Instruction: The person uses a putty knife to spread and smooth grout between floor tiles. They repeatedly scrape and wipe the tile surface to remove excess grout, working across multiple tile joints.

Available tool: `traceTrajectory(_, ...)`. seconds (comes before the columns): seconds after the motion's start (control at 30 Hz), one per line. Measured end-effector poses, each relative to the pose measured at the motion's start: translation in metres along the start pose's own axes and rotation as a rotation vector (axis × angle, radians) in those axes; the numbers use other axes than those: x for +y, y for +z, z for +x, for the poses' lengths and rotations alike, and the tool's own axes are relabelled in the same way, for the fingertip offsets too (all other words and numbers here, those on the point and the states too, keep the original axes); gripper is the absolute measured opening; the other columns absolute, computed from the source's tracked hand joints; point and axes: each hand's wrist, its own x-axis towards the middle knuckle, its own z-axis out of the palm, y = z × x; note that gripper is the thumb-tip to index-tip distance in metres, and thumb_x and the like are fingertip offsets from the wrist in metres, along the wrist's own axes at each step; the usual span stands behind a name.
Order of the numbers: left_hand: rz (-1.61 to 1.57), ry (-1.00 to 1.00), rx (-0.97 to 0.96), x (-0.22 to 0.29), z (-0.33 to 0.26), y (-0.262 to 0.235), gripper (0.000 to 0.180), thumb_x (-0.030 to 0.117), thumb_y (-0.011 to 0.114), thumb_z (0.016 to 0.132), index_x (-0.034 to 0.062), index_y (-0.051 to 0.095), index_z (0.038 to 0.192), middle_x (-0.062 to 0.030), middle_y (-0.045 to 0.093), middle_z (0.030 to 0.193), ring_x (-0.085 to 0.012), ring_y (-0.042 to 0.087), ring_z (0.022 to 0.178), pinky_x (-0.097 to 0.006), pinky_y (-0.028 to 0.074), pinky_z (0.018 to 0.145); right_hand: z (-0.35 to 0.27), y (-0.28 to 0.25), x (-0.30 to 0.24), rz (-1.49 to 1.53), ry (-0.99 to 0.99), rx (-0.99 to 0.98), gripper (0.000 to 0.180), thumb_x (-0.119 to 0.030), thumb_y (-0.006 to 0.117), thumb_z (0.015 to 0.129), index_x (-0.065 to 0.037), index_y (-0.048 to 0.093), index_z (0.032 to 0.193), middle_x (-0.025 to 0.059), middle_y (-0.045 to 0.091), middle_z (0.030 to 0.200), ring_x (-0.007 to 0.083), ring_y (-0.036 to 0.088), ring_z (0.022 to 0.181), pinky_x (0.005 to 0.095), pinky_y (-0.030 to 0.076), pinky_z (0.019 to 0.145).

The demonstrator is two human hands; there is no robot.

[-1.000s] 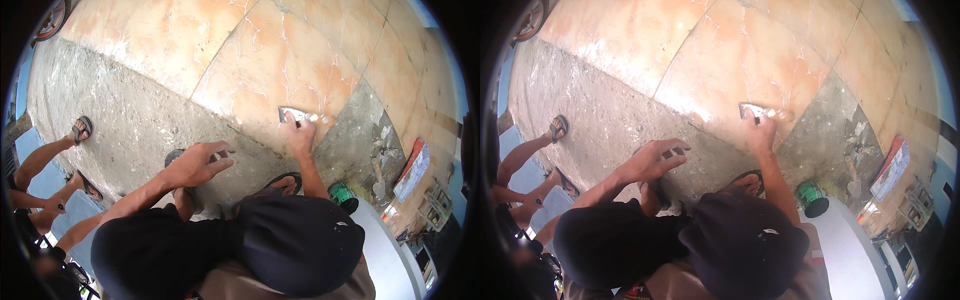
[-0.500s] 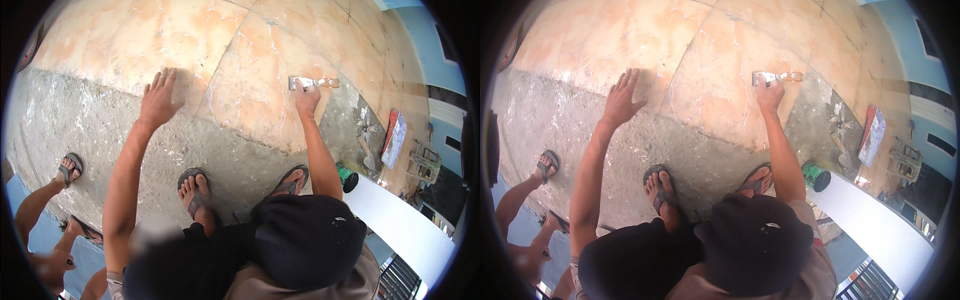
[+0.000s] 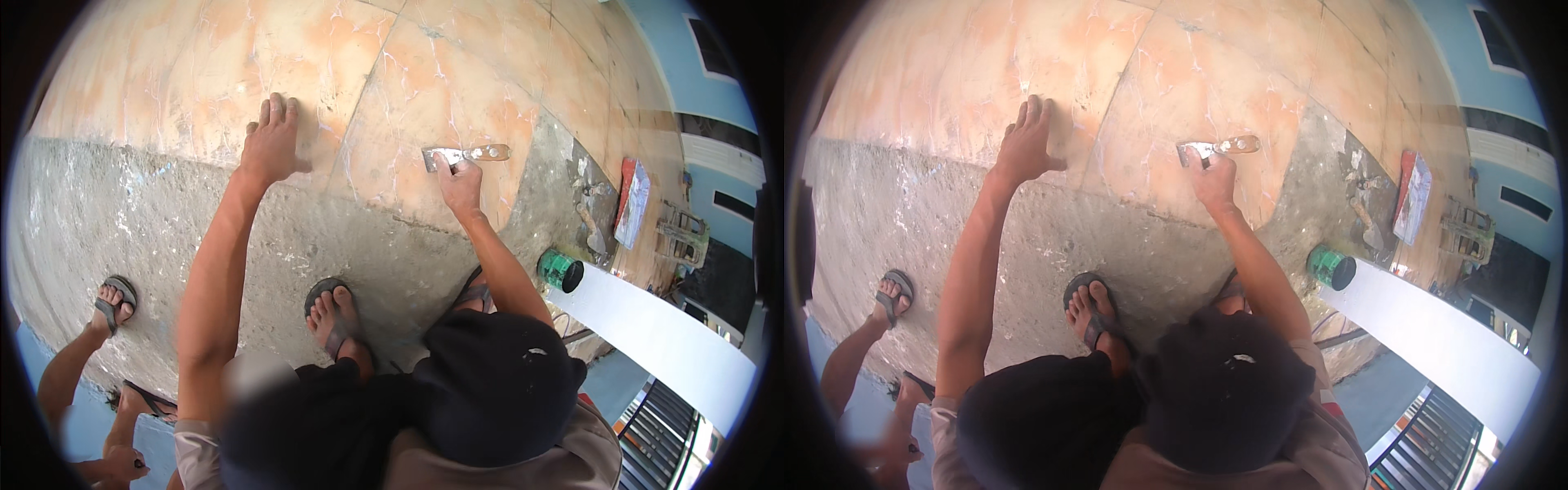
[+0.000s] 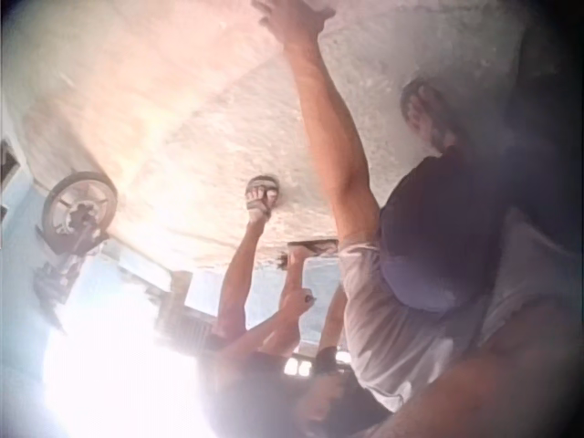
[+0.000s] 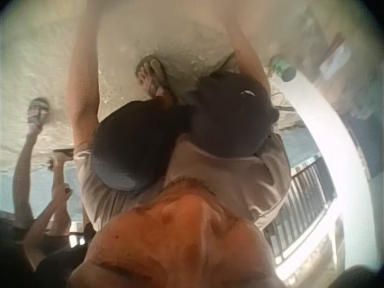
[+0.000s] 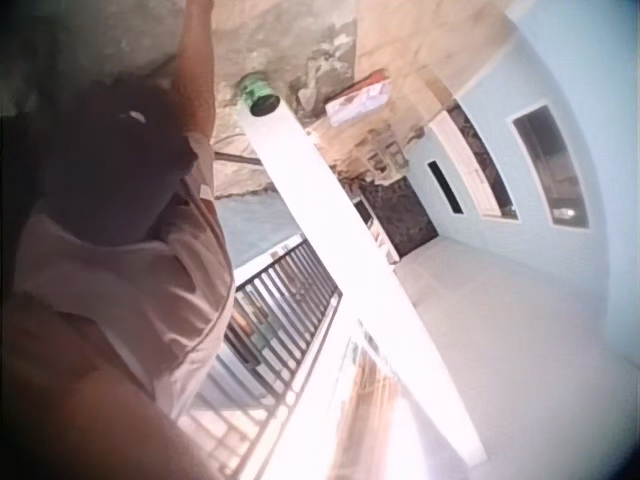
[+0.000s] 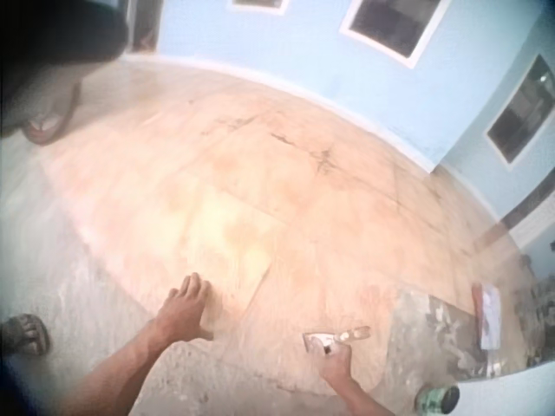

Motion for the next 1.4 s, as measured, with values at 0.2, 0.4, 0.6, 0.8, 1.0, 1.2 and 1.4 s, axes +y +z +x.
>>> traceTrajectory(0.2,0.011,0.049,-0.007,0.001,0.003,0.000,0.127,0.040,0.098,0.066,-0.0057,0.026,0.161,-0.0360,0.024,0.166,-0.0475,0.029,0.155,-0.060,0.044,0.115,0.000,-0.025,-0.025,-0.069,0.039,-0.194,0.036,-0.032,0.077,0.093,0.004,0.076,0.093,0.0236,0.075,0.089,0.0368,0.073,0.082,0.0454,0.056,0.074)
traceTrajectory(0.4,0.018,0.071,0.013,-0.008,0.007,0.003,0.131,0.044,0.098,0.065,-0.0075,0.024,0.160,-0.0418,0.026,0.162,-0.0539,0.032,0.151,-0.057,0.049,0.110,-0.012,-0.002,-0.020,-0.167,-0.045,-0.032,0.032,-0.032,0.077,0.093,0.001,0.078,0.095,0.0217,0.075,0.089,0.0371,0.073,0.083,0.0460,0.056,0.075)
traceTrajectory(0.6,0.104,0.078,-0.097,0.007,0.013,-0.004,0.137,0.053,0.093,0.068,-0.0080,0.015,0.163,-0.0441,0.017,0.164,-0.0563,0.024,0.154,-0.054,0.047,0.115,0.080,-0.002,0.005,0.149,-0.027,0.211,0.023,-0.023,0.074,0.096,-0.001,0.078,0.097,0.0188,0.075,0.085,0.0282,0.073,0.074,0.0395,0.055,0.070)
traceTrajectory(0.8,0.160,0.102,-0.126,-0.004,0.006,0.002,0.138,0.057,0.091,0.071,-0.0110,0.012,0.161,-0.0455,0.016,0.163,-0.0578,0.025,0.153,-0.055,0.050,0.112,0.007,0.010,0.002,0.169,-0.159,-0.007,0.023,-0.018,0.073,0.095,0.002,0.073,0.086,0.0224,0.071,0.077,0.0343,0.070,0.068,0.0438,0.052,0.066)
traceTrajectory(1.0,0.228,0.002,-0.261,0.010,0.018,-0.029,0.141,0.054,0.094,0.070,-0.0133,0.009,0.161,-0.0471,0.013,0.162,-0.0607,0.022,0.152,-0.056,0.049,0.113,0.078,0.006,-0.014,0.139,-0.086,0.012,0.021,-0.019,0.074,0.094,0.002,0.075,0.092,0.0249,0.073,0.089,0.0430,0.072,0.082,0.0490,0.056,0.076)
traceTrajectory(1.2,0.371,-0.068,-0.330,0.031,0.032,-0.016,0.149,0.053,0.099,0.064,-0.0160,0.007,0.158,-0.0479,0.020,0.157,-0.0611,0.032,0.146,-0.054,0.052,0.110,0.007,0.017,0.010,0.244,-0.309,-0.021,0.024,-0.021,0.075,0.094,0.003,0.074,0.090,0.0243,0.072,0.085,0.0420,0.072,0.079,0.0479,0.054,0.072)
traceTrajectory(1.4,0.357,-0.088,-0.327,0.038,0.035,-0.015,0.148,0.049,0.099,0.065,-0.0172,0.006,0.158,-0.0498,0.021,0.157,-0.0608,0.033,0.147,-0.055,0.050,0.113,0.057,0.010,-0.016,0.206,-0.126,-0.033,0.029,-0.025,0.077,0.094,0.003,0.075,0.091,0.0233,0.072,0.080,0.0372,0.072,0.072,0.0451,0.055,0.068)
